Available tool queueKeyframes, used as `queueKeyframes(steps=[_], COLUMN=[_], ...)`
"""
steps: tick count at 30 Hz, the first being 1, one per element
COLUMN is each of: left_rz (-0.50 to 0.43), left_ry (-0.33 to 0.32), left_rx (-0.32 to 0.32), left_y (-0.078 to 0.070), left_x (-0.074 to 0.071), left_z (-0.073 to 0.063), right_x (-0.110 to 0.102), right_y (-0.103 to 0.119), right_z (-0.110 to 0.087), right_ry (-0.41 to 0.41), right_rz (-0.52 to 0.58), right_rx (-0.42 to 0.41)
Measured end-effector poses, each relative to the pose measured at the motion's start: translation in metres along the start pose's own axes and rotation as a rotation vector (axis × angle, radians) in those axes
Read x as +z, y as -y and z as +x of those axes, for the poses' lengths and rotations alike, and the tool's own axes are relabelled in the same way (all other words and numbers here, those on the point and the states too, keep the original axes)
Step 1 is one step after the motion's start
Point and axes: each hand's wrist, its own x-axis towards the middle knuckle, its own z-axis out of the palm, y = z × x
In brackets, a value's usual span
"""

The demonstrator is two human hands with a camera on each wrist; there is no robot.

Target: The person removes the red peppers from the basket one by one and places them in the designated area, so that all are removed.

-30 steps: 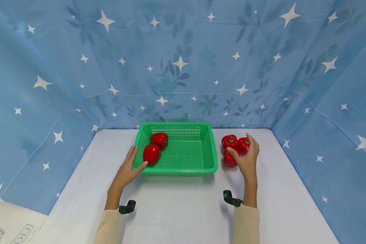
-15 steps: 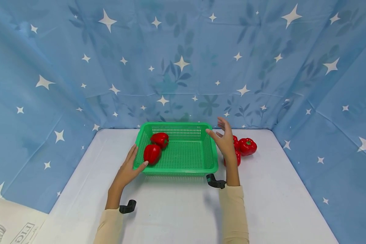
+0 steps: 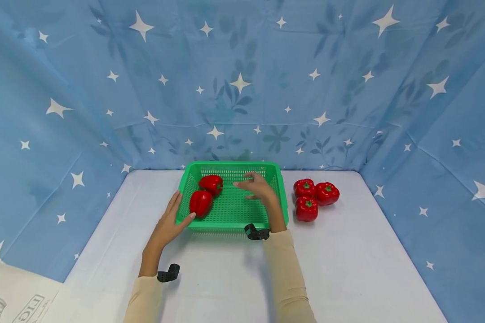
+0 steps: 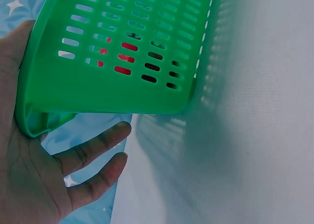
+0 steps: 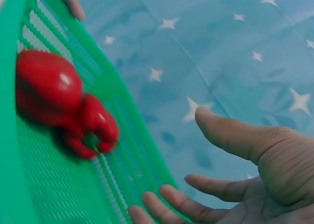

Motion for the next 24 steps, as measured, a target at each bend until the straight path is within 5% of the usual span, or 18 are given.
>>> queueKeyframes(steps=[11,24], left_rz=[-0.005,-0.014], left_ry=[-0.004,-0.01], left_rx=[0.0,0.003], left_y=[0.001,0.004], left_x=[-0.001,0.002], left_z=[-0.001,0.001], right_x=[0.054,0.083], right_y=[0.002,-0.005], right_z=[0.031,0.052], right_ry=[0.137,0.176], right_rz=[-0.037,-0.01], right_rx=[0.184,0.325])
